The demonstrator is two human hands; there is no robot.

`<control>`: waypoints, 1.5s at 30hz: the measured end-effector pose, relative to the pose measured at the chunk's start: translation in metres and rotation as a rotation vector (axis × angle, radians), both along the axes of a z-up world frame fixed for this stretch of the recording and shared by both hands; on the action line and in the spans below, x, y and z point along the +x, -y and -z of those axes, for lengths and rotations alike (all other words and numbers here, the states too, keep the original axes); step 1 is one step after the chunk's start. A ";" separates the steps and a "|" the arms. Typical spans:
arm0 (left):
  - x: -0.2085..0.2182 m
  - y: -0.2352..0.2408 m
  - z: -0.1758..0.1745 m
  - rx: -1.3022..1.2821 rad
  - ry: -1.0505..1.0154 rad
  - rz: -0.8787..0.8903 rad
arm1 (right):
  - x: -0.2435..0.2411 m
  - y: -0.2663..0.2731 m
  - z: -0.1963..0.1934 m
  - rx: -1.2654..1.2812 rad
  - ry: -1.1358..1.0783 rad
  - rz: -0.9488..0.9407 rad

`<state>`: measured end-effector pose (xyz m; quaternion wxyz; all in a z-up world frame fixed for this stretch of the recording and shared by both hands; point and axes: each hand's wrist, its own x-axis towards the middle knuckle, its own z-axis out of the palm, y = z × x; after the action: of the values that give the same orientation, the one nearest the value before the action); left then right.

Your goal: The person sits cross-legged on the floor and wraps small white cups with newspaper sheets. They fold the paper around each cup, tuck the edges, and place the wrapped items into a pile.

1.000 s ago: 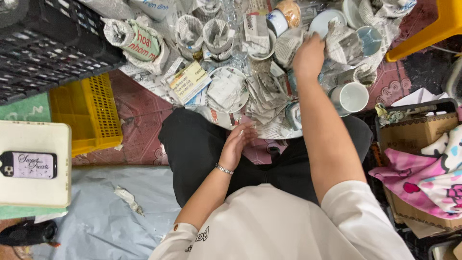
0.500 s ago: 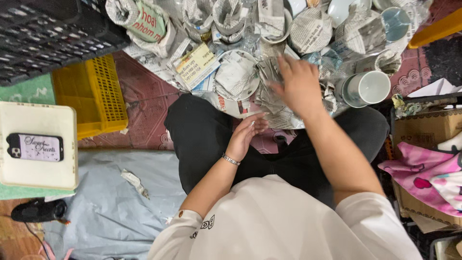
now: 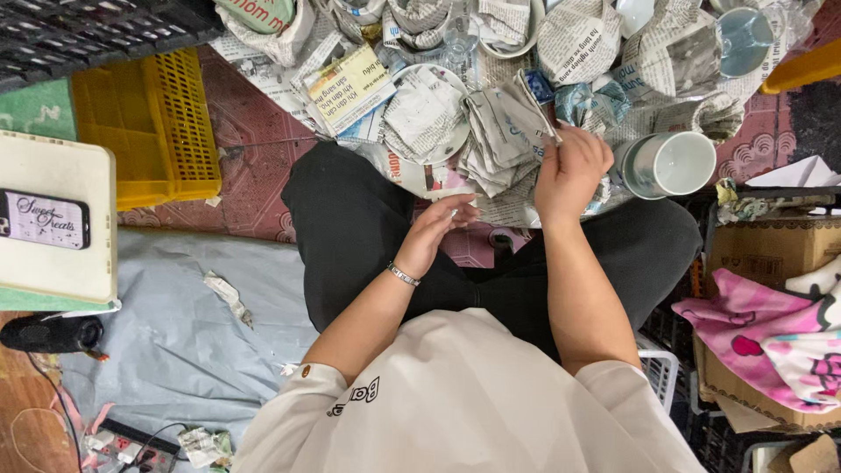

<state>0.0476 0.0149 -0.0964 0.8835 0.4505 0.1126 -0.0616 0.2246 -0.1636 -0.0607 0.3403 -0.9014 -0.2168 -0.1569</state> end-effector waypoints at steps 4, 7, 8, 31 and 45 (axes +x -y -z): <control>0.000 0.000 0.004 0.006 0.014 -0.019 | 0.000 0.004 0.010 0.320 -0.236 0.132; 0.000 0.002 0.007 0.032 0.027 0.003 | -0.003 0.006 0.011 0.501 -0.252 0.106; 0.000 0.003 0.008 0.038 0.036 0.012 | -0.004 0.007 0.010 0.554 -0.205 0.074; 0.010 0.002 -0.024 1.358 0.341 -0.076 | -0.045 0.007 0.056 0.760 -0.760 -0.020; -0.007 0.008 0.034 0.737 -0.031 -0.383 | -0.039 0.016 0.086 0.737 -0.769 -0.015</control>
<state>0.0408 0.0073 -0.1309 0.6566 0.7067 0.2224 0.1416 0.1859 -0.1792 -0.1468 0.6905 -0.7129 -0.0131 0.1217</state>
